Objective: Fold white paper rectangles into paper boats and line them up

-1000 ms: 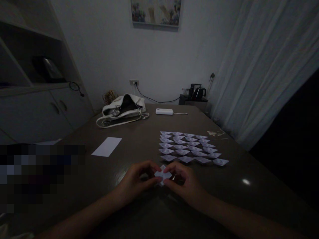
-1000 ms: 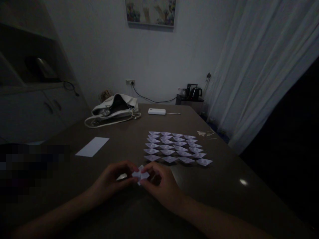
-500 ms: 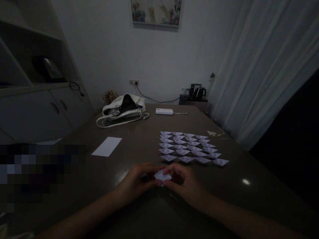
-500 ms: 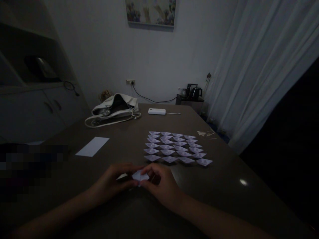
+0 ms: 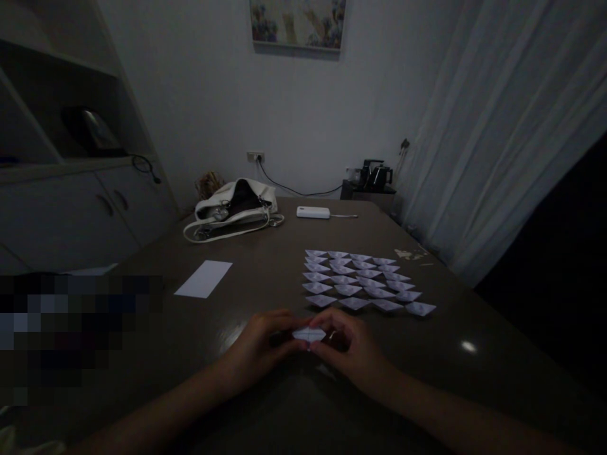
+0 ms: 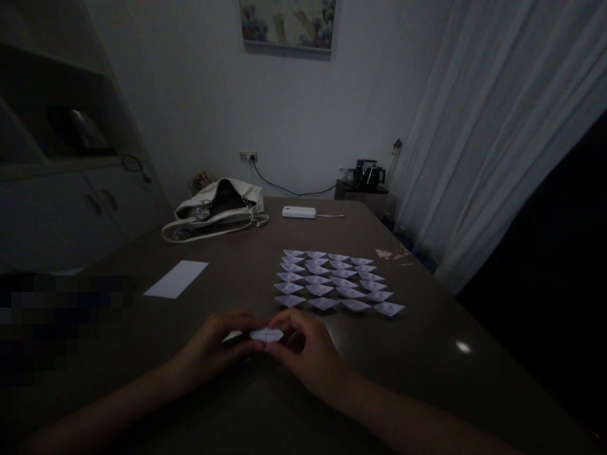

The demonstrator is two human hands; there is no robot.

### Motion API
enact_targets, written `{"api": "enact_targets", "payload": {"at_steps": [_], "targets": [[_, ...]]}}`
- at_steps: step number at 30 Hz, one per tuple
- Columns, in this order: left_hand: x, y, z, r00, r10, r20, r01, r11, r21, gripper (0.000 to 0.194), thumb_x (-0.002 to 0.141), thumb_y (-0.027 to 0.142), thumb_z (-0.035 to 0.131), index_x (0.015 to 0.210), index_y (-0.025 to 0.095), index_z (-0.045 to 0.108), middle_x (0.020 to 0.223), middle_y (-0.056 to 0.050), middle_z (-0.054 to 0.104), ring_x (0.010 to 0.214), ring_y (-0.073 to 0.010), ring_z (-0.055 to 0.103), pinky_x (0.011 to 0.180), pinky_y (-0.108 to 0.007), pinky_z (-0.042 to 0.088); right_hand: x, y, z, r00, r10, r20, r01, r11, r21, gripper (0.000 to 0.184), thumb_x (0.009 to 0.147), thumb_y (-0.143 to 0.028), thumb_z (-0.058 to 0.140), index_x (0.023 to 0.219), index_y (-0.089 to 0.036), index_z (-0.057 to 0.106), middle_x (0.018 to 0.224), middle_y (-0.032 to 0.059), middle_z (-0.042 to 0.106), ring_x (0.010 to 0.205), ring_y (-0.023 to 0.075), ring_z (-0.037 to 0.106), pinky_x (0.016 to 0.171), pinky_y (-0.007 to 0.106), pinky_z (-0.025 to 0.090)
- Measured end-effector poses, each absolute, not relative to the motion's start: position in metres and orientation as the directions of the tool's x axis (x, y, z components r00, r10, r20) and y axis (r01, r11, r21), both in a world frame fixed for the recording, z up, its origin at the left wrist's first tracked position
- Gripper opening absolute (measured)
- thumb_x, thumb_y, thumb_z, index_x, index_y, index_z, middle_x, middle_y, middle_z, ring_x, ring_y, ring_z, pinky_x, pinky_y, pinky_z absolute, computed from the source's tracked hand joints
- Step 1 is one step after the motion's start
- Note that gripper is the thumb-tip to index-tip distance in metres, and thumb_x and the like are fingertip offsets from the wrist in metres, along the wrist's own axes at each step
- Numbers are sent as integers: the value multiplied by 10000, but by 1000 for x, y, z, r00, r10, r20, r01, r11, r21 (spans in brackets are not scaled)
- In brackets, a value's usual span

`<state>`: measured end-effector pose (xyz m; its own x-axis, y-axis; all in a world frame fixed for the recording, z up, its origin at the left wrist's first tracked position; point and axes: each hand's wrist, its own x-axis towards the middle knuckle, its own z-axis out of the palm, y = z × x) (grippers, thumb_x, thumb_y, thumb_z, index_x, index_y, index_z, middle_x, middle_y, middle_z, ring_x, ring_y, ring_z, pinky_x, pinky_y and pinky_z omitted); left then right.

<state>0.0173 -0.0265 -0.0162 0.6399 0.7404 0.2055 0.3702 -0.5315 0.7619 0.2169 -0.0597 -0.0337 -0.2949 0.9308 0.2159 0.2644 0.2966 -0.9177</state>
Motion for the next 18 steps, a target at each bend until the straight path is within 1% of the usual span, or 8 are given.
{"api": "enact_targets", "payload": {"at_steps": [3, 6, 11, 15, 18], "targets": [[18, -26, -16, 644, 740, 192, 378, -527, 762, 295, 846, 267, 624, 1131, 203, 664, 841, -39, 651, 728, -154, 587, 643, -225, 416, 217, -60, -33, -284, 934, 218, 280, 298, -913, 145, 793, -218, 665, 910, -182, 588, 834, 11, 656, 662, 112, 578, 567, 216, 426], [17, -25, -17, 649, 740, 175, 369, -508, 778, 275, 850, 268, 617, 1110, 203, 678, 861, -46, 657, 746, -158, 591, 658, -228, 423, 217, -61, -34, -279, 934, 224, 286, 303, -909, 132, 791, -232, 671, 888, -179, 599, 788, 6, 655, 657, 117, 584, 573, 221, 431], [17, -25, -17, 643, 748, 164, 341, -472, 813, 301, 847, 294, 618, 1131, 208, 669, 837, -43, 655, 739, -161, 596, 636, -226, 421, 217, -61, -35, -267, 940, 213, 281, 287, -916, 121, 806, -246, 657, 891, -173, 610, 836, 31, 680, 704, 140, 610, 613, 249, 458], [17, -25, -16, 638, 755, 153, 304, -429, 850, 276, 864, 275, 580, 1104, 183, 682, 854, -58, 671, 766, -173, 612, 660, -240, 439, 217, -59, -35, -246, 943, 225, 299, 294, -908, 116, 802, -241, 661, 886, -169, 630, 827, 38, 683, 732, 157, 624, 644, 270, 471], [18, -25, -16, 622, 769, 146, 295, -402, 867, 259, 849, 261, 588, 1062, 165, 699, 887, -71, 692, 807, -191, 629, 704, -262, 460, 216, -59, -35, -231, 949, 215, 306, 280, -910, 117, 799, -243, 663, 883, -164, 639, 818, 44, 685, 737, 166, 633, 649, 279, 481]]}}
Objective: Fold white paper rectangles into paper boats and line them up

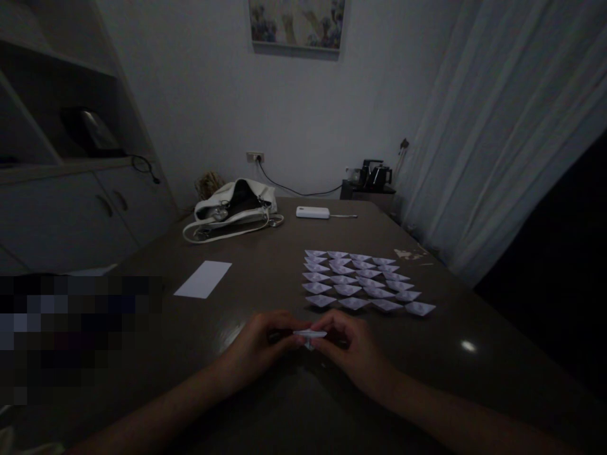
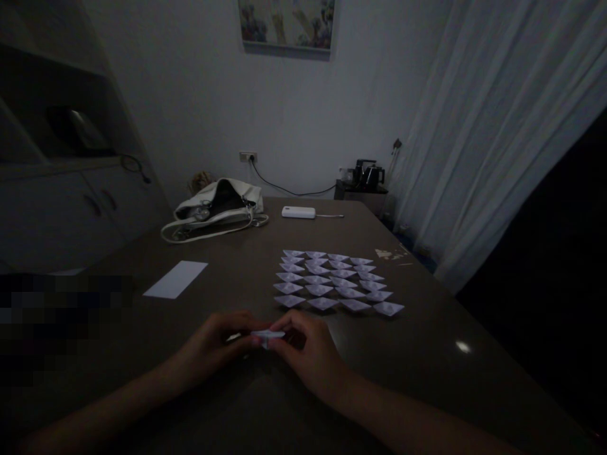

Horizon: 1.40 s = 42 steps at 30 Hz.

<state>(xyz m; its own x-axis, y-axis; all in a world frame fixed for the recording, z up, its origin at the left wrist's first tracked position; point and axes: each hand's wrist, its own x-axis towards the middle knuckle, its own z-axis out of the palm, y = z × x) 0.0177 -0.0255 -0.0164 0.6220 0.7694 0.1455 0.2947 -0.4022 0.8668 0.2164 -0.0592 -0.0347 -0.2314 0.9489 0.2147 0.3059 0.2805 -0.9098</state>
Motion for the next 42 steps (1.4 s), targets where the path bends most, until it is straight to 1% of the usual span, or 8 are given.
{"api": "enact_targets", "payload": {"at_steps": [8, 15, 20, 25, 27, 32, 37, 42], "targets": [[18, -27, -16, 534, 839, 107, 389, -356, 849, 181, 794, 235, 638, 918, 141, 731, 864, -70, 732, 806, -202, 663, 718, -270, 482, 216, -60, -34, -219, 954, 205, 321, 268, -908, 114, 792, -244, 665, 864, -158, 652, 812, 52, 699, 745, 176, 652, 668, 294, 497], [18, -27, -15, 547, 827, 130, 413, -402, 817, 152, 798, 251, 644, 874, 159, 738, 832, -45, 738, 768, -177, 665, 690, -236, 476, 216, -59, -35, -215, 956, 198, 325, 261, -909, 104, 791, -259, 666, 830, -163, 669, 797, 47, 704, 733, 171, 649, 662, 285, 496], [20, -28, -12, 534, 840, 94, 397, -347, 850, 162, 795, 261, 634, 848, 142, 730, 846, -55, 738, 797, -189, 670, 715, -247, 484, 216, -59, -36, -223, 956, 193, 345, 262, -901, 132, 803, -288, 654, 854, -168, 671, 780, 37, 694, 712, 159, 636, 634, 265, 482], [22, -28, -10, 504, 863, 31, 384, -255, 887, 217, 798, 304, 617, 843, 115, 714, 840, -79, 732, 790, -206, 663, 705, -272, 486, 216, -59, -33, -209, 958, 199, 345, 262, -901, 121, 815, -266, 636, 872, -164, 667, 763, 33, 684, 688, 152, 624, 608, 253, 466], [22, -28, -10, 493, 870, 11, 376, -224, 899, 237, 797, 324, 616, 842, 109, 706, 819, -79, 726, 769, -200, 657, 679, -267, 483, 216, -58, -31, -205, 959, 197, 338, 258, -905, 119, 821, -267, 630, 867, -166, 674, 763, 33, 685, 693, 155, 625, 612, 255, 465], [24, -29, -10, 487, 873, -37, 334, -147, 931, 275, 776, 366, 625, 797, 97, 679, 707, -64, 699, 643, -170, 630, 580, -247, 470, 217, -58, -29, -219, 955, 199, 294, 259, -920, 134, 837, -284, 614, 855, -172, 687, 773, 35, 687, 714, 160, 631, 631, 264, 477], [23, -29, -12, 511, 858, -61, 300, -110, 948, 296, 772, 386, 625, 783, 92, 664, 702, -65, 690, 625, -162, 623, 578, -250, 466, 217, -59, -29, -200, 960, 194, 311, 250, -917, 111, 825, -264, 627, 796, -173, 685, 716, 21, 669, 671, 149, 617, 597, 251, 466], [23, -29, -13, 510, 858, -54, 281, -107, 954, 298, 762, 393, 638, 768, 96, 649, 696, -55, 672, 630, -157, 612, 569, -238, 451, 216, -60, -32, -216, 952, 216, 299, 275, -914, 103, 833, -253, 621, 824, -174, 686, 753, 25, 680, 701, 150, 625, 620, 252, 478]]}}
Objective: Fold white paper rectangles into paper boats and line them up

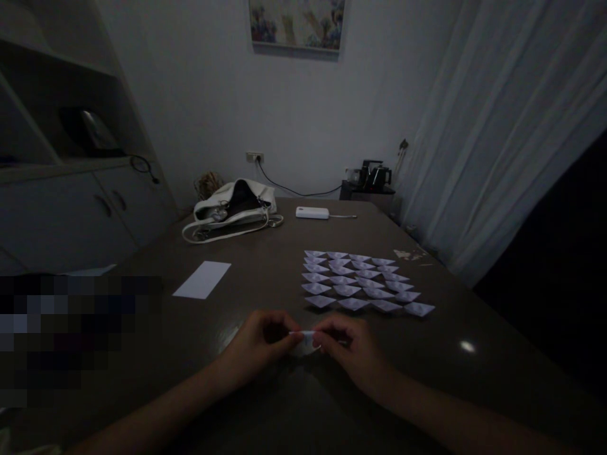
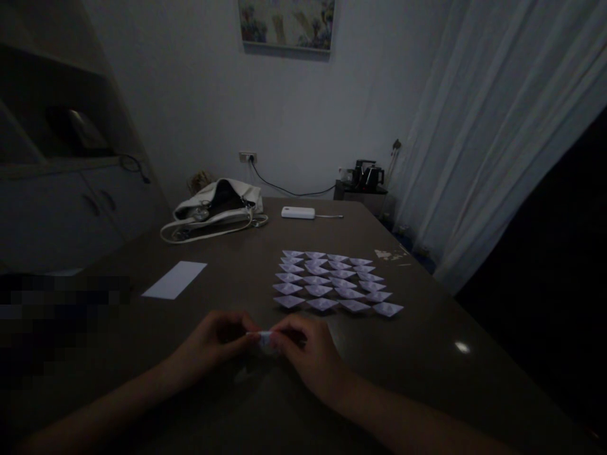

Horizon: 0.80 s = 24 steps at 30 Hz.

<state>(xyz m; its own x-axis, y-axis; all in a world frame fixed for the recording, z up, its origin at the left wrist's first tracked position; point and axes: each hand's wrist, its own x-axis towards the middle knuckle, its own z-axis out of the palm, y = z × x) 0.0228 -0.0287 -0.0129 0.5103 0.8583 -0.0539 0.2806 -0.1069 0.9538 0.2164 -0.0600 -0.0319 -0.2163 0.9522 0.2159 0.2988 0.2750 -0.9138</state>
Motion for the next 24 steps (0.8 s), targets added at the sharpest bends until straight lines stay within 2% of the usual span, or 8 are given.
{"api": "enact_targets", "payload": {"at_steps": [10, 19, 24], "targets": [[23, -29, -14, 561, 827, -33, 276, -149, 950, 287, 771, 392, 640, 772, 106, 660, 689, -39, 656, 629, -142, 587, 564, -222, 429, 215, -60, -31, -258, 940, 226, 296, 299, -907, 110, 834, -241, 609, 792, -171, 683, 722, 23, 679, 678, 146, 624, 613, 249, 472], [23, -27, -14, 501, 864, -43, 212, -74, 975, 275, 743, 386, 658, 725, 115, 616, 656, -30, 640, 599, -132, 582, 559, -229, 438, 217, -61, -31, -241, 951, 192, 240, 250, -938, 270, 905, -356, 489, 795, -164, 644, 710, 27, 630, 627, 124, 583, 541, 223, 441], [24, -28, -11, 513, 856, -69, 222, -54, 974, 253, 746, 354, 655, 725, 105, 619, 657, -31, 634, 596, -126, 574, 548, -224, 430, 217, -59, -33, -242, 953, 182, 256, 243, -936, 226, 881, -336, 535, 770, -168, 637, 690, 20, 627, 625, 126, 581, 551, 228, 443]]}}
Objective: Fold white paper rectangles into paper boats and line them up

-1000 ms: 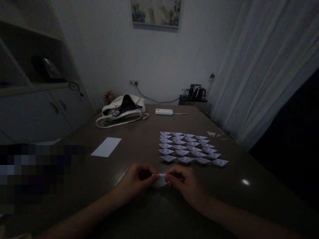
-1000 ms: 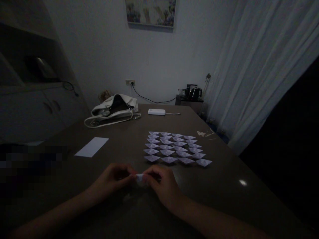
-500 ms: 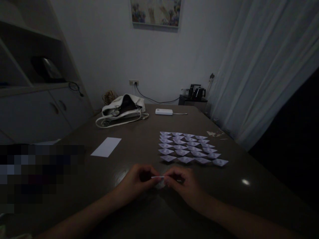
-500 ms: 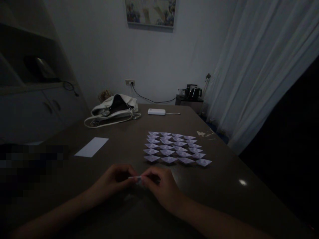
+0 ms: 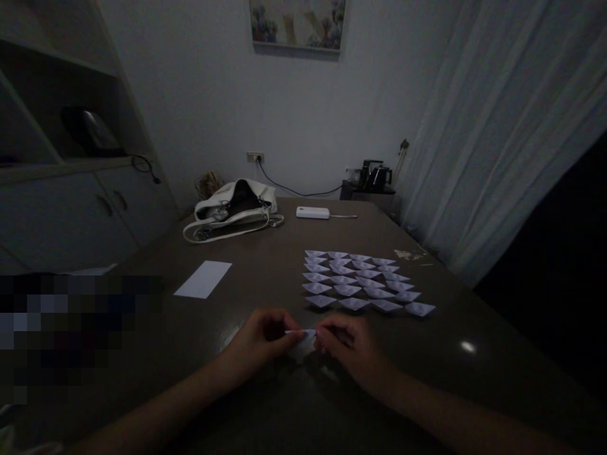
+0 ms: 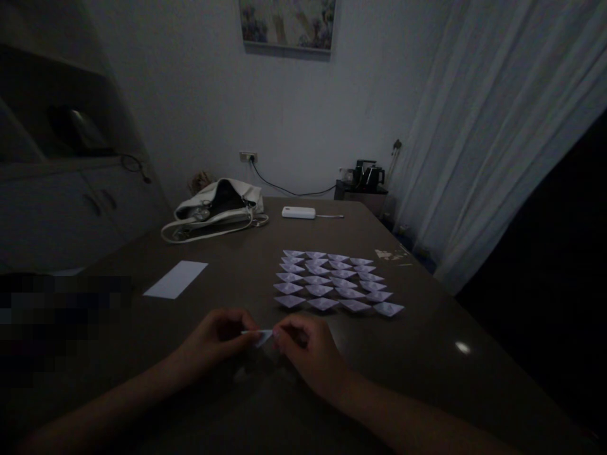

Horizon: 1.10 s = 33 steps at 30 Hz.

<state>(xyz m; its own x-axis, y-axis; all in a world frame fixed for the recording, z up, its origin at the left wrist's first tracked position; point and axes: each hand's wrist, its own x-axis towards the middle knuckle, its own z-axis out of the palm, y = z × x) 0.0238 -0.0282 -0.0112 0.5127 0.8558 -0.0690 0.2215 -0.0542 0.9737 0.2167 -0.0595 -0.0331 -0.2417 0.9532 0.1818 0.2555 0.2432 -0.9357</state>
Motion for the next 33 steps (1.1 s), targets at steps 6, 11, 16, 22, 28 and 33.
{"api": "enact_targets", "payload": {"at_steps": [6, 11, 16, 22, 28, 33], "targets": [[24, -28, -15, 524, 850, -53, 215, -72, 974, 241, 737, 343, 668, 694, 114, 609, 615, -4, 608, 545, -102, 543, 512, -200, 405, 216, -59, -31, -255, 946, 202, 288, 273, -918, 229, 884, -313, 531, 741, -169, 636, 669, 11, 618, 624, 126, 572, 567, 232, 441], [23, -28, -19, 547, 835, -57, 203, -66, 977, 252, 749, 354, 665, 717, 111, 603, 611, -6, 604, 537, -106, 546, 499, -199, 412, 217, -61, -30, -275, 933, 233, 314, 316, -895, 208, 872, -260, 524, 716, -168, 626, 662, 8, 605, 639, 132, 569, 589, 236, 435], [24, -30, -17, 541, 839, -54, 199, -66, 978, 243, 736, 344, 673, 705, 115, 596, 590, 6, 584, 528, -102, 529, 497, -199, 402, 216, -61, -31, -259, 932, 255, 331, 334, -883, 122, 820, -203, 547, 722, -168, 610, 655, 1, 594, 626, 131, 557, 575, 236, 427], [25, -31, -13, 538, 841, -63, 208, -59, 976, 249, 719, 346, 673, 680, 117, 583, 581, 3, 574, 530, -108, 521, 496, -206, 394, 216, -61, -30, -279, 931, 236, 311, 321, -895, 117, 817, -210, 544, 737, -159, 613, 652, 7, 595, 613, 131, 551, 569, 241, 421], [24, -31, -15, 544, 837, -59, 246, -92, 965, 228, 716, 324, 675, 686, 112, 596, 602, 2, 577, 555, -106, 516, 512, -202, 388, 215, -62, -30, -296, 934, 198, 291, 286, -913, 133, 815, -220, 546, 731, -149, 621, 645, 11, 589, 598, 127, 538, 553, 240, 406], [25, -33, -15, 553, 826, -109, 269, -53, 962, 229, 709, 316, 681, 688, 103, 600, 594, 4, 576, 543, -101, 503, 499, -195, 364, 215, -61, -33, -313, 926, 211, 286, 304, -909, 88, 782, -202, 576, 734, -146, 624, 635, 2, 579, 584, 119, 519, 543, 232, 398]]}}
